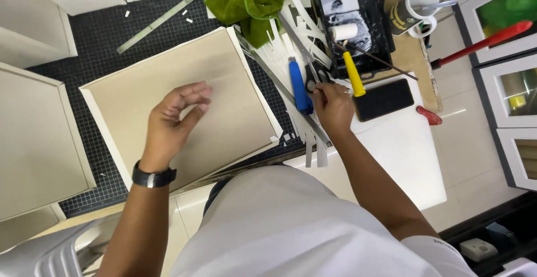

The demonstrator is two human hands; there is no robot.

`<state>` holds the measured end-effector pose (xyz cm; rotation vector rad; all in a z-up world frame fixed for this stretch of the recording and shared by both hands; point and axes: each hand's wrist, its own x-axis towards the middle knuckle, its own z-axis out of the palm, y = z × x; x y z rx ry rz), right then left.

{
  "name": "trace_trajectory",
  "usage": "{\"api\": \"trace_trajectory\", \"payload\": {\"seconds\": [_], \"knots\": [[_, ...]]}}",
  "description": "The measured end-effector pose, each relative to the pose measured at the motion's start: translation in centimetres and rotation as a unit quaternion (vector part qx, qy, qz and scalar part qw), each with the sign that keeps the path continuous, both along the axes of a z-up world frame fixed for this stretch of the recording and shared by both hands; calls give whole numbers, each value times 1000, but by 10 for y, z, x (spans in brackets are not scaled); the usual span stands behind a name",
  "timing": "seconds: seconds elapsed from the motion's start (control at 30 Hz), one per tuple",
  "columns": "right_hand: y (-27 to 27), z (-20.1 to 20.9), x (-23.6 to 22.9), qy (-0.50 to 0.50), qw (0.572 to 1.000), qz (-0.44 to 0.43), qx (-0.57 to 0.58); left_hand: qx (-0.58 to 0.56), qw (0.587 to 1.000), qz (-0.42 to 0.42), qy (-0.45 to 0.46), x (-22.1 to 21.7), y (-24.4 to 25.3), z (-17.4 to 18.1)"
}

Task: Applying adhesive to wooden boards with a roller and attaching laminate sheets, then smoothing them with a scraper.

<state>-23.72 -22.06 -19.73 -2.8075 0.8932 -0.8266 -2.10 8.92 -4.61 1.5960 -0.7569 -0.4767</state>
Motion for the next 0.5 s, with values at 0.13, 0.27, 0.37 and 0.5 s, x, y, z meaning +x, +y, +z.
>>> {"api": "trace_trajectory", "payload": {"seconds": [0.13,0.27,0.37,0.5], "knots": [[18,-6,11,3,999,33,21,14,1000,8,20,-8,-3,-11],[9,-18,11,-13,1000,-9,18,39,999,15,35,-10,-3,-29],[1,-25,-12,34,995,-86,34,39,998,26,47,-13,-4,-32],[3,-33,-33,87,981,-136,108,24,996,50,68,-11,-6,-42]]}}
